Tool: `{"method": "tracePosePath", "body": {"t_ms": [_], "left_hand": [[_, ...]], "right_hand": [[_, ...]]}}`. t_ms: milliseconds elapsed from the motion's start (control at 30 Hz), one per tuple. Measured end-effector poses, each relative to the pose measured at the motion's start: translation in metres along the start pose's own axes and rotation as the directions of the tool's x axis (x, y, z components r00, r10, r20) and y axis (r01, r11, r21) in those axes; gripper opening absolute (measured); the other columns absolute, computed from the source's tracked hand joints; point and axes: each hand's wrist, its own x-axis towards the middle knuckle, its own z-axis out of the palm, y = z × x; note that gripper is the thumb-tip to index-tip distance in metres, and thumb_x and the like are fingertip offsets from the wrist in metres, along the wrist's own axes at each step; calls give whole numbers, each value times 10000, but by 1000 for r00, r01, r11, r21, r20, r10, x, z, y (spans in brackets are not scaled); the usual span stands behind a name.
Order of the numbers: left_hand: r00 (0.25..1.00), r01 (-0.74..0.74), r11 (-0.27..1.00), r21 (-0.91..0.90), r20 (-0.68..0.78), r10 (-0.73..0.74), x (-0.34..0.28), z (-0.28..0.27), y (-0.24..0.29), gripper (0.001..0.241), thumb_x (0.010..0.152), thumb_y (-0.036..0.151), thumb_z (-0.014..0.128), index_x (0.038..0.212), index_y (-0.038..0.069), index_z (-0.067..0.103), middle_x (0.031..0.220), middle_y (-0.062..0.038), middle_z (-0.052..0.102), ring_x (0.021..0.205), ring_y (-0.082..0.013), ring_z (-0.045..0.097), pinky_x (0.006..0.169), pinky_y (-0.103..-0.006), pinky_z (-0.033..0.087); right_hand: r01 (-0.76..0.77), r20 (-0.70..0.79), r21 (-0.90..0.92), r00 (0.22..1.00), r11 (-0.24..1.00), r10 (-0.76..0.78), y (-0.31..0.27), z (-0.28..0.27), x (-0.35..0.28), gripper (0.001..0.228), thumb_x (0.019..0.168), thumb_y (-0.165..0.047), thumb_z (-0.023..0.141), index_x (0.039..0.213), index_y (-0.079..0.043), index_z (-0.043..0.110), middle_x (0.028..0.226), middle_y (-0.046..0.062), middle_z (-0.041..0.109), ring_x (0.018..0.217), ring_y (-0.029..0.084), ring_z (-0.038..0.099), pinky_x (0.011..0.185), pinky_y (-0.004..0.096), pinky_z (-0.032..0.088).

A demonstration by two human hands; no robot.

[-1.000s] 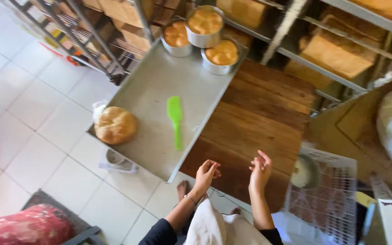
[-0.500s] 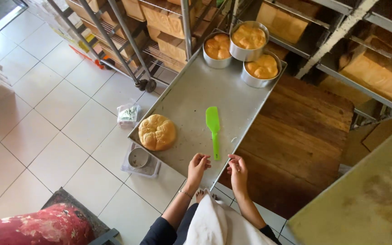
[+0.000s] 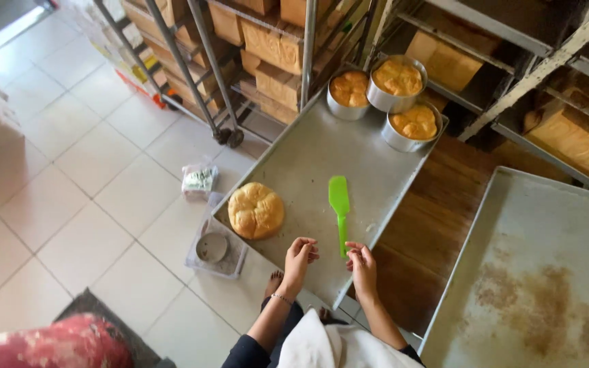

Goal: Removing baked round loaves of bread from metal tins using a spatula.

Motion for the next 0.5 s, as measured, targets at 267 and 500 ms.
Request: {"method": "tracePosePath", "body": {"t_ms": [267,500], "left_hand": [[988,8,999,51,153,-16,65,-28,85,182,1034,154,520,1087,53,662,881,-41,671,780,-129,651,730,-269,545],[938,98,988,122,320,-133,139,-39,115,182,1014,143,523,1096,59,662,879,-52,677,777,-141,653,741,-270,537]], "right_hand": [[-9,-120,74,993,997,18,-32,96,32,244,930,-106,558,1129,-79,696,866,-14,629,663,81,537,606,240,468],[68,-173,119,984,991,-47,-47,163,60,230,940,-107,559,1108,-60,707,828,4,610,684,81,535,618,238,457]]}}
